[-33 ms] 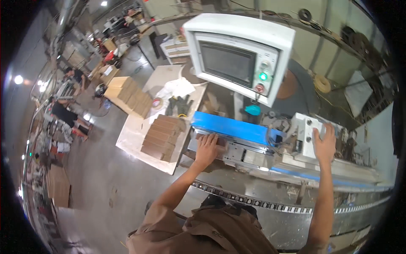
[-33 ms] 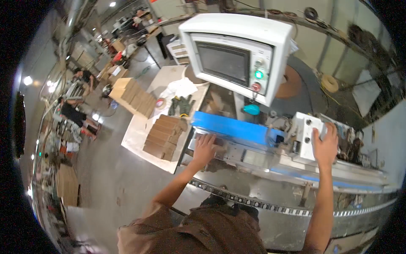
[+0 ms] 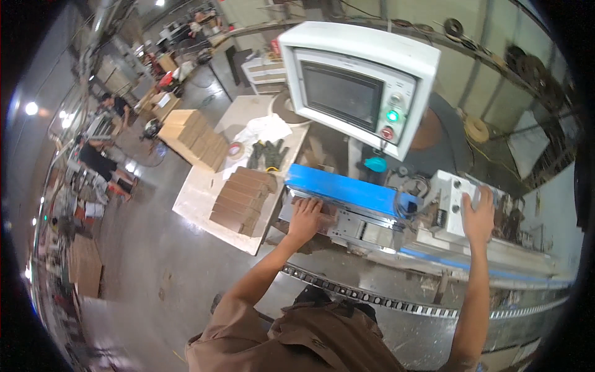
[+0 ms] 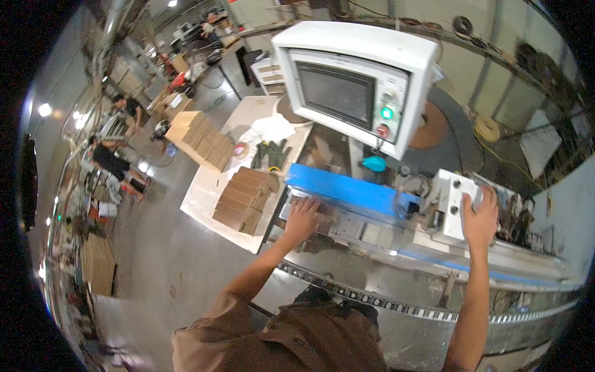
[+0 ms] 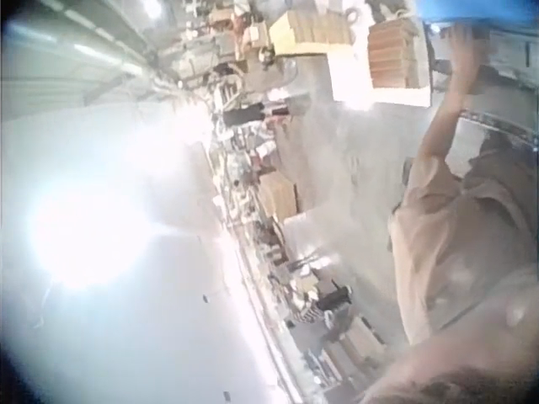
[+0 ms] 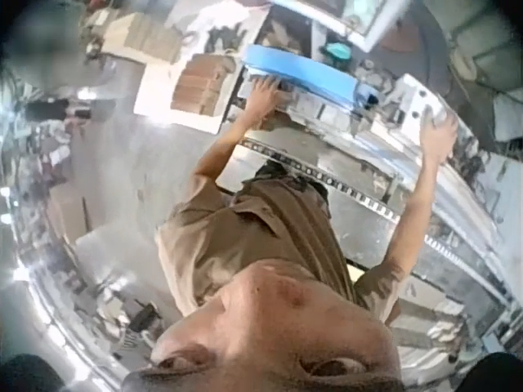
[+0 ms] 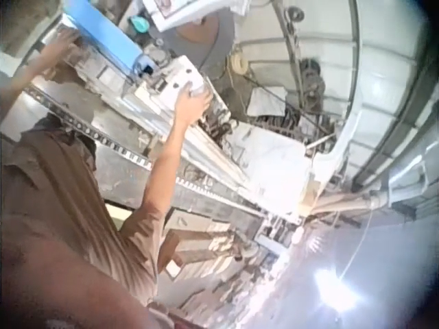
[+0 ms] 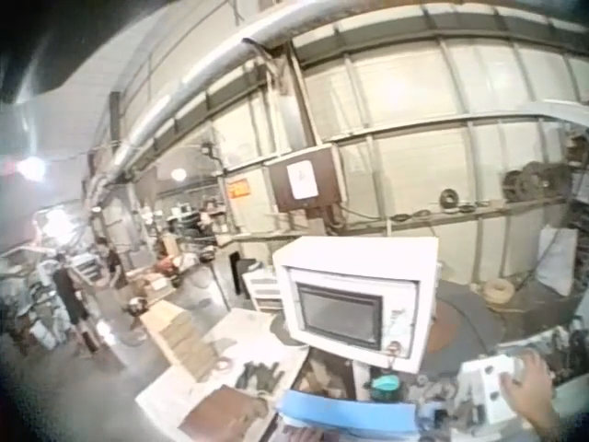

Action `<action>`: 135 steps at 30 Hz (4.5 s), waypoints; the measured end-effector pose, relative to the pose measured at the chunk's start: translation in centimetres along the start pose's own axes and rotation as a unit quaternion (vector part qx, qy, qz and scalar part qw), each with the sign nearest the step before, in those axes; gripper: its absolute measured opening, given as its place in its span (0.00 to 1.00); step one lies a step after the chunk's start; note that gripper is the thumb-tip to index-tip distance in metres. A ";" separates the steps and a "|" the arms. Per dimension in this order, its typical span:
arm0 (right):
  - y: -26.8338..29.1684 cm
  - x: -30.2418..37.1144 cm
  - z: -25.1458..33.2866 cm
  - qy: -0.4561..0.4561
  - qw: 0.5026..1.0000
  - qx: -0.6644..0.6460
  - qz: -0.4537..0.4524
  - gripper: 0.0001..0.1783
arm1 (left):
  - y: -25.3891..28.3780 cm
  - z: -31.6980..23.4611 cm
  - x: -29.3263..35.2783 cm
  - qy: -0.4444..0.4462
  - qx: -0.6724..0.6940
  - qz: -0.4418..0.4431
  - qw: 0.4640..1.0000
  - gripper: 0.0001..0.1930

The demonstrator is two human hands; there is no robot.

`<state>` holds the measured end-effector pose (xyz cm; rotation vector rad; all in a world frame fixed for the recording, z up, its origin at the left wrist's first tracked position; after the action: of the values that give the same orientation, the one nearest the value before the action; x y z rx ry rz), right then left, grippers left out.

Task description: The person picks up small rectangular wooden blocks from a stack on a table and places them one by one onto a conveyor belt. The blocks move through a machine with a blue guard, and the person retrieves them from the other side, repeating the process continuously.

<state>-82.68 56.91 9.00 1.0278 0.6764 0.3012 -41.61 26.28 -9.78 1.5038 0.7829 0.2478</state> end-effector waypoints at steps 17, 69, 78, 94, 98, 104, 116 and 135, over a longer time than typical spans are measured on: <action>0.2 0.0 0.4 -0.010 1.000 0.005 0.001 0.33 | -5.5 -11.9 1.4 -0.169 0.064 0.023 0.983 0.29; 0.3 0.9 -0.4 0.082 0.997 0.002 -0.006 0.44 | -4.0 -11.9 0.1 -0.008 0.164 -0.112 0.980 0.17; -0.9 2.0 0.6 -0.025 0.994 0.101 -0.022 0.50 | -0.1 -3.6 0.4 -0.009 0.087 -0.055 0.995 0.29; -0.5 2.5 0.7 -0.002 0.995 0.092 -0.023 0.49 | -0.4 -11.4 0.8 -0.133 0.105 -0.037 0.985 0.31; -0.2 1.8 1.6 -0.012 0.995 0.097 0.006 0.54 | -6.2 -17.2 1.1 -0.157 0.146 0.039 0.976 0.29; -0.3 1.7 1.5 -0.030 0.995 0.093 0.004 0.54 | -13.0 -19.1 -2.4 -0.190 0.094 -0.017 0.977 0.30; -0.2 1.8 1.8 -0.031 0.995 0.094 -0.003 0.51 | -15.2 -12.5 -3.2 -0.246 0.164 -0.018 0.955 0.30; 0.1 1.7 1.9 -0.017 0.997 0.081 0.001 0.46 | -16.0 -22.2 -3.4 -0.136 0.189 -0.031 0.972 0.19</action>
<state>-80.14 56.50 9.10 1.1858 0.6777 0.2318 -62.42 40.36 -21.22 1.8201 0.6782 -0.1627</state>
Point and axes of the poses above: each hand's wrist, its own x-axis away from the middle knuckle, its own y-axis out of the back of the hand, z = x × y, the point moved 1 cm from there along -x, towards the middle knuckle, and after that the axes turned 3 degrees about y, right-handed, at the moved point
